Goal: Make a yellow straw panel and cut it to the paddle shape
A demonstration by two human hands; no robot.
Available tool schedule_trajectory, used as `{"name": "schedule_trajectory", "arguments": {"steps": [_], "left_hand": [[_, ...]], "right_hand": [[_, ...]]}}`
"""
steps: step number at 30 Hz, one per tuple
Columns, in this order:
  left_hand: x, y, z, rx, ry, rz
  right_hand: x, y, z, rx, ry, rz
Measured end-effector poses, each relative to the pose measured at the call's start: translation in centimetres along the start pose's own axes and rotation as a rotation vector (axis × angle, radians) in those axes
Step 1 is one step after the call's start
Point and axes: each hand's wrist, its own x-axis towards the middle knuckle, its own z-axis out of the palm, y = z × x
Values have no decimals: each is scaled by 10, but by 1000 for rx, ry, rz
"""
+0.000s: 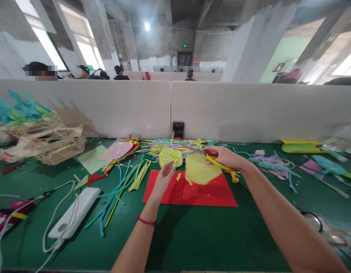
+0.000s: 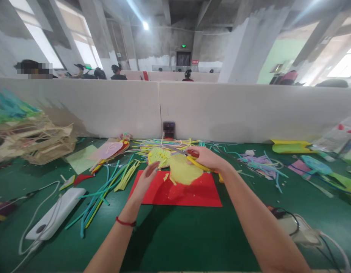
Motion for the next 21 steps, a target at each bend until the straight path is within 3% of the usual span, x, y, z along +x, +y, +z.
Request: {"name": "schedule_trajectory", "arguments": {"steps": [3, 7, 18, 21], "left_hand": [[6, 11, 8, 20, -244, -17], [11, 12, 16, 141, -575, -186], [16, -3, 32, 98, -639, -305], [19, -10, 30, 59, -597, -274]], "right_hand": [[7, -5, -3, -1, -137, 4], [13, -2, -3, 53, -199, -15], [24, -4, 2, 110, -268, -21], [28, 1, 4, 188, -203, 7]]}}
